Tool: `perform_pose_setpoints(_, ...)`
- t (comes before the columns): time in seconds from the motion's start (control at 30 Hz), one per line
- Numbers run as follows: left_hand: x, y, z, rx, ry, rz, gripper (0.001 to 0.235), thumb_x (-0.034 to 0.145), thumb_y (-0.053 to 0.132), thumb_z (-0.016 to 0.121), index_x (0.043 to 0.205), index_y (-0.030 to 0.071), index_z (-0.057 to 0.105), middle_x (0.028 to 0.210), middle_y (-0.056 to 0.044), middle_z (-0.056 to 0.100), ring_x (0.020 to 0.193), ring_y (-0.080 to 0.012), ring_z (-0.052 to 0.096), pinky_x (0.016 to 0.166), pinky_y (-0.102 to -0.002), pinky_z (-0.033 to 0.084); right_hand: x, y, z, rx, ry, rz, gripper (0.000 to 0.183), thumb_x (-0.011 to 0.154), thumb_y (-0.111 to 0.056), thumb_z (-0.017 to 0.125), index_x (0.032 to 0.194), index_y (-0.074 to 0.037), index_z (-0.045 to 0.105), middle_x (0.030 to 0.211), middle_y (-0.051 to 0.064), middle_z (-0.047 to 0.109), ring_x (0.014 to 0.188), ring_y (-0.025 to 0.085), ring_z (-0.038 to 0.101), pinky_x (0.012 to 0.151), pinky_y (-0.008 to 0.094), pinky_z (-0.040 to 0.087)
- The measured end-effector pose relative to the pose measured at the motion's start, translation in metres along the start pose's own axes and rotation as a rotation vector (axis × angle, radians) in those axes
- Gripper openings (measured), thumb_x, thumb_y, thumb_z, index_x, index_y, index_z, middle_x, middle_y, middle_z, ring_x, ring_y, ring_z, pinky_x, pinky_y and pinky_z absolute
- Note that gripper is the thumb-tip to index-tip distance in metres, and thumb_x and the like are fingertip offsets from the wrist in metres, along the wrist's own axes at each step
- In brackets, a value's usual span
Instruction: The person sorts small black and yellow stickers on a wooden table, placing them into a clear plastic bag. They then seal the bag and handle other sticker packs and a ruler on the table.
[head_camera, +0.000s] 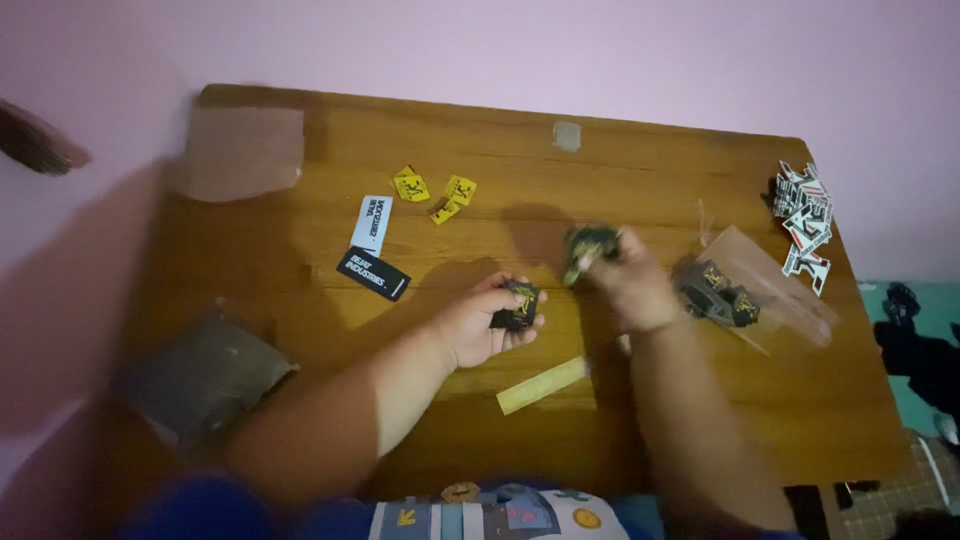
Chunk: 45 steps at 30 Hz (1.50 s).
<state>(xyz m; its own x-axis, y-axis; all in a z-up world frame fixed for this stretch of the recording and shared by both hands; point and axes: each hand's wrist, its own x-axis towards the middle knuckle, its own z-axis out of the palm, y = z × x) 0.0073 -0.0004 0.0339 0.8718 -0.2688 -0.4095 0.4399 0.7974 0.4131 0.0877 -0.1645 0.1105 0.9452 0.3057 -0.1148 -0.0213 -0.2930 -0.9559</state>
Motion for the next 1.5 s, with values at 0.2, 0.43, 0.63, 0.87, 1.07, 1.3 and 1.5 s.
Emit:
perform_pose_setpoints(0.2,0.009,-0.013,-0.016,0.040,-0.072,-0.014,0.024,0.081,0.015,0.052,0.105,0.017,0.055,0.095,-0.013,0.063,0.087,-0.0309,0.065,0.073,-0.047,0.057,-0.022,0.050,0.019,0.282,-0.243,-0.117,0.026,0.070,0.010,0.067,0.094,0.000,0.060,0.069,0.008,0.061,0.059,0.013,0.059,0.059,0.023,0.050)
perform_pose_setpoints(0.43,-0.002,-0.011,-0.005,0.098,-0.013,0.044,0.037,0.078,0.028,0.066,0.111,0.016,0.053,0.118,-0.008,0.051,0.101,-0.0299,0.057,0.077,-0.048,0.056,-0.004,0.075,0.025,0.281,-0.295,-0.308,0.027,0.067,0.010,0.073,0.092,0.004,0.064,0.078,0.011,0.057,0.064,0.016,0.059,0.050,0.027,0.054)
perform_pose_setpoints(0.63,-0.007,-0.011,0.001,0.011,0.038,0.082,0.051,0.075,0.016,0.064,0.122,0.013,0.046,0.107,-0.013,0.054,0.089,-0.0280,0.062,0.075,-0.046,0.057,-0.001,0.082,0.032,0.338,-0.251,-0.297,0.058,0.065,0.007,0.077,0.117,0.002,0.052,0.088,0.006,0.057,0.080,0.013,0.056,0.063,0.022,0.052)
perform_pose_setpoints(0.87,-0.002,-0.023,-0.004,0.034,0.069,0.168,0.043,0.072,0.004,0.058,0.112,0.018,0.055,0.092,-0.015,0.060,0.076,-0.0337,0.065,0.066,-0.054,0.056,-0.005,0.083,0.030,0.277,-0.214,-0.236,0.044,0.067,0.006,0.076,0.108,0.001,0.058,0.076,0.003,0.050,0.072,0.010,0.052,0.061,0.020,0.047)
perform_pose_setpoints(1.07,-0.006,-0.020,0.004,0.061,0.121,0.194,0.041,0.066,0.004,0.063,0.106,0.013,0.060,0.081,-0.015,0.061,0.065,-0.0315,0.065,0.054,-0.049,0.057,-0.016,0.064,0.033,0.278,-0.219,-0.270,0.050,0.065,0.002,0.080,0.109,0.002,0.057,0.083,0.003,0.054,0.083,0.010,0.051,0.074,0.023,0.047)
perform_pose_setpoints(1.3,-0.003,-0.020,-0.005,0.014,0.154,0.138,0.064,0.073,0.016,0.068,0.131,0.008,0.042,0.120,-0.027,0.048,0.097,-0.0437,0.057,0.069,-0.059,0.056,-0.012,0.059,0.034,0.281,-0.176,-0.345,0.036,0.072,0.002,0.074,0.105,0.000,0.060,0.083,0.003,0.056,0.085,0.010,0.052,0.077,0.024,0.044)
perform_pose_setpoints(1.5,-0.008,-0.012,0.005,-0.017,0.264,0.095,0.058,0.068,0.004,0.067,0.123,0.009,0.048,0.116,-0.014,0.047,0.099,-0.0362,0.057,0.078,-0.057,0.053,-0.005,0.073,0.031,0.421,-0.084,-0.167,0.015,0.079,-0.005,0.069,0.092,-0.003,0.062,0.071,0.001,0.053,0.067,0.007,0.048,0.059,0.019,0.040)
